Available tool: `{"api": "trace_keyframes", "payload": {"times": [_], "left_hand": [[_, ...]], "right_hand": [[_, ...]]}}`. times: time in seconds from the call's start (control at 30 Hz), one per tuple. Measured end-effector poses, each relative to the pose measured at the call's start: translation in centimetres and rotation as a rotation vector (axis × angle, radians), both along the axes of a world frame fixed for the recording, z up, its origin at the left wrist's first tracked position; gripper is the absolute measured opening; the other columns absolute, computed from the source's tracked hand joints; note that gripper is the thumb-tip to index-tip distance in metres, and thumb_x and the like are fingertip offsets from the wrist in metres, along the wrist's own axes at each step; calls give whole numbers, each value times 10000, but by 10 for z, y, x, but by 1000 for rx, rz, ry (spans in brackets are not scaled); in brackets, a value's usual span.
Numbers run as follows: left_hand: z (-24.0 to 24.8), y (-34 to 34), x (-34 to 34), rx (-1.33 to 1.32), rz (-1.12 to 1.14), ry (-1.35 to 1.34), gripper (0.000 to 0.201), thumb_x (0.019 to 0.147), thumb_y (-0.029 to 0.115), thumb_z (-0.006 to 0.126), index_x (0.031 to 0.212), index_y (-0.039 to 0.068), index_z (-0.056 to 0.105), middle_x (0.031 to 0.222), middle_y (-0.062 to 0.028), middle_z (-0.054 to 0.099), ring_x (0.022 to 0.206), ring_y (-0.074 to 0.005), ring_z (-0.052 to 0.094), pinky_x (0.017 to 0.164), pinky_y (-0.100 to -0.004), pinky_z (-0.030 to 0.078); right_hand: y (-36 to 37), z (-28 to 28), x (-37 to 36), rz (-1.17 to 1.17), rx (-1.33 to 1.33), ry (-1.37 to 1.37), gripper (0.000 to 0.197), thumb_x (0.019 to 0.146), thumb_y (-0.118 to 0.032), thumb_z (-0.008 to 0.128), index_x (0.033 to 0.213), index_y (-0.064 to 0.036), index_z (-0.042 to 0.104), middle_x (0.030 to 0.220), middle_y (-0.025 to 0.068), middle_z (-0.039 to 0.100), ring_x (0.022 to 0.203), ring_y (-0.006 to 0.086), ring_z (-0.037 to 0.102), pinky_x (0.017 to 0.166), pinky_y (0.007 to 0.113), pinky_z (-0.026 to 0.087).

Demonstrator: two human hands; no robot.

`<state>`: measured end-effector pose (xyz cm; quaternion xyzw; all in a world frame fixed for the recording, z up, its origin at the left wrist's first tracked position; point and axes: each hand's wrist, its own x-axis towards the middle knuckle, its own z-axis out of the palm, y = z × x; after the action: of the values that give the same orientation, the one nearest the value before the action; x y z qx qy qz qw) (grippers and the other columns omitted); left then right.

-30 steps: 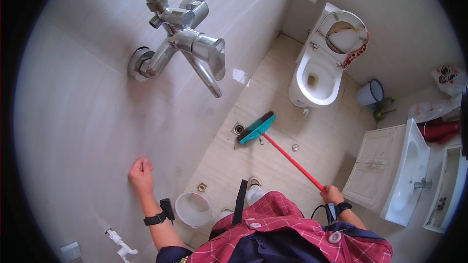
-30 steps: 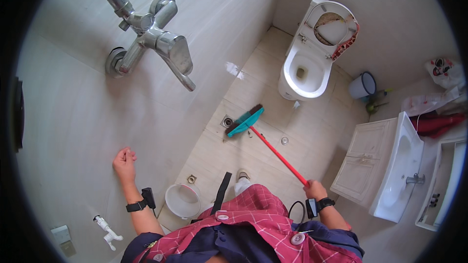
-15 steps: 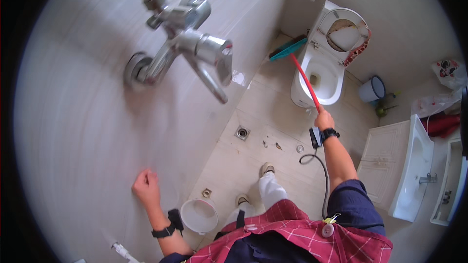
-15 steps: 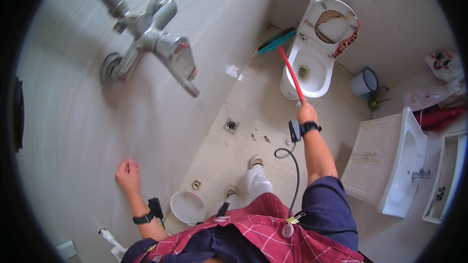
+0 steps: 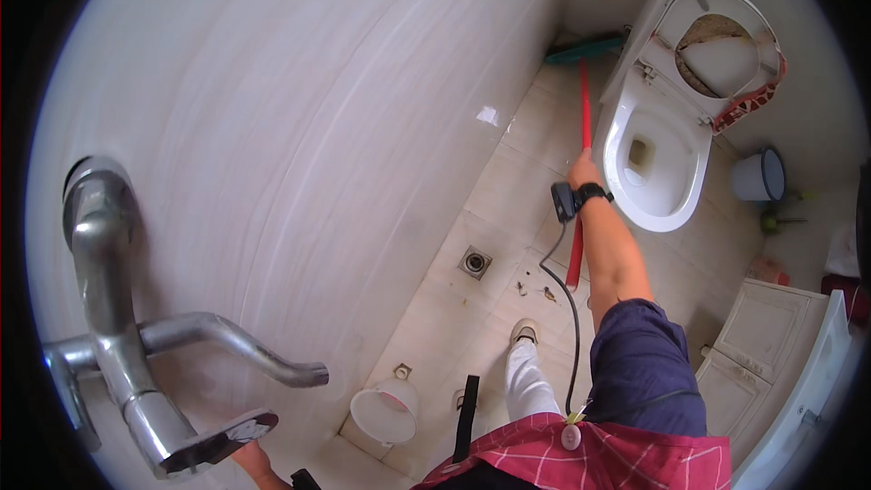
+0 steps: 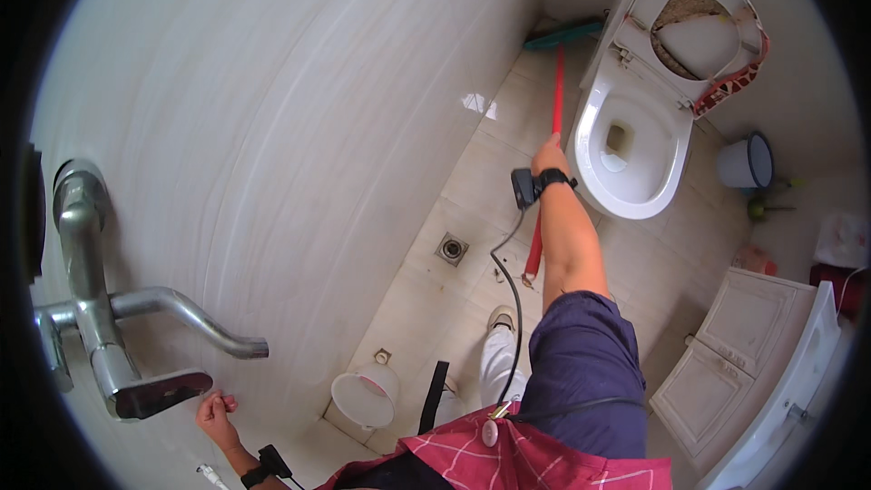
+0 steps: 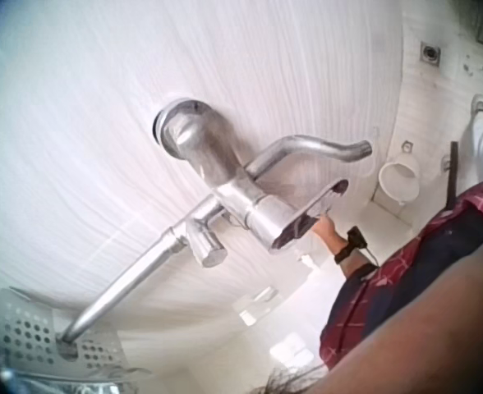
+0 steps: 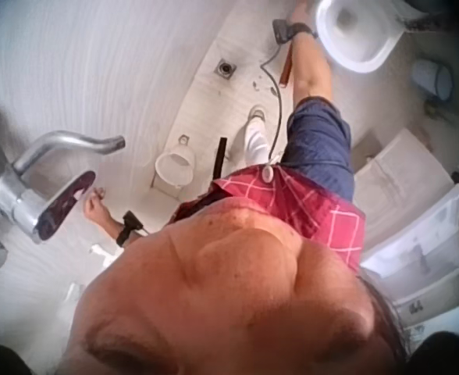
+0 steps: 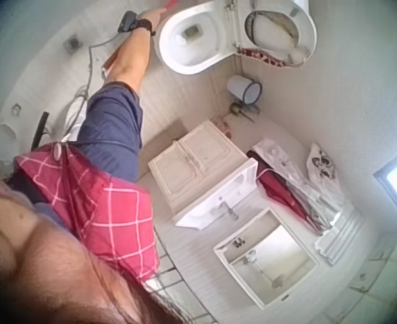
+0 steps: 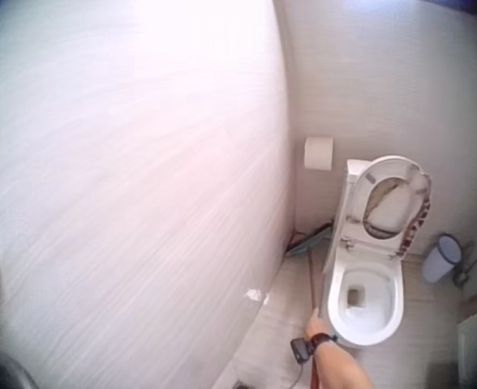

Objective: The person sweeps a tiled bathroom floor with a long-handled broom, moving debris toward a drain. They carry a white bucket, briefly fill it with water from a wall tap, and continue sweeping around the toilet and sink.

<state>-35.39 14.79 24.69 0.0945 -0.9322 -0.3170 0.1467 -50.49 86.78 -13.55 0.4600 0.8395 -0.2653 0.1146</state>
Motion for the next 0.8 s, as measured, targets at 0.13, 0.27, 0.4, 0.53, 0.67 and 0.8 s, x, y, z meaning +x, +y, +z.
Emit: {"api": "trace_keyframes", "payload": {"times": [0.13,0.27,0.4,0.53,0.67,0.8], "left_hand": [[-4,-6,2,-29,9,-16,157,876,74,552,902,-58,634,698,-108,630,552,-142,579,509,-244,480],[3,6,-1,172,42,-79,163,869,71,557,901,-69,635,701,-112,634,552,-144,578,525,-243,482],[17,24,-8,186,54,-186,155,847,35,546,892,-80,640,720,-112,635,584,-151,596,546,-246,500],[16,32,-8,184,73,-184,171,868,57,556,915,-84,641,709,-113,636,582,-146,601,555,-246,510],[15,27,-6,170,61,-217,181,873,74,561,918,-81,642,720,-123,647,593,-140,607,558,-244,511],[12,20,-9,202,57,-218,184,874,84,569,930,-72,647,736,-127,655,603,-141,612,561,-246,516]], "right_hand": [[-14,11,65,111,-45,-17,618,844,-63,435,1400,-25,171,978,293,612,912,414,611,781,475,493],[-19,41,151,214,-168,21,728,786,12,439,1432,-38,108,909,321,600,859,442,600,756,481,476],[-24,62,212,185,-339,-40,730,770,-14,468,1436,-52,170,992,329,586,954,432,588,793,452,476],[-39,103,271,234,-409,-86,728,766,-74,506,1433,-65,214,989,322,592,955,424,591,793,436,480],[-41,175,315,156,-552,-121,705,783,-69,523,1434,-116,255,819,231,605,733,338,607,642,405,492],[-42,197,327,156,-489,-48,694,806,-83,557,1435,-136,269,770,167,629,603,290,623,547,393,501]]}}
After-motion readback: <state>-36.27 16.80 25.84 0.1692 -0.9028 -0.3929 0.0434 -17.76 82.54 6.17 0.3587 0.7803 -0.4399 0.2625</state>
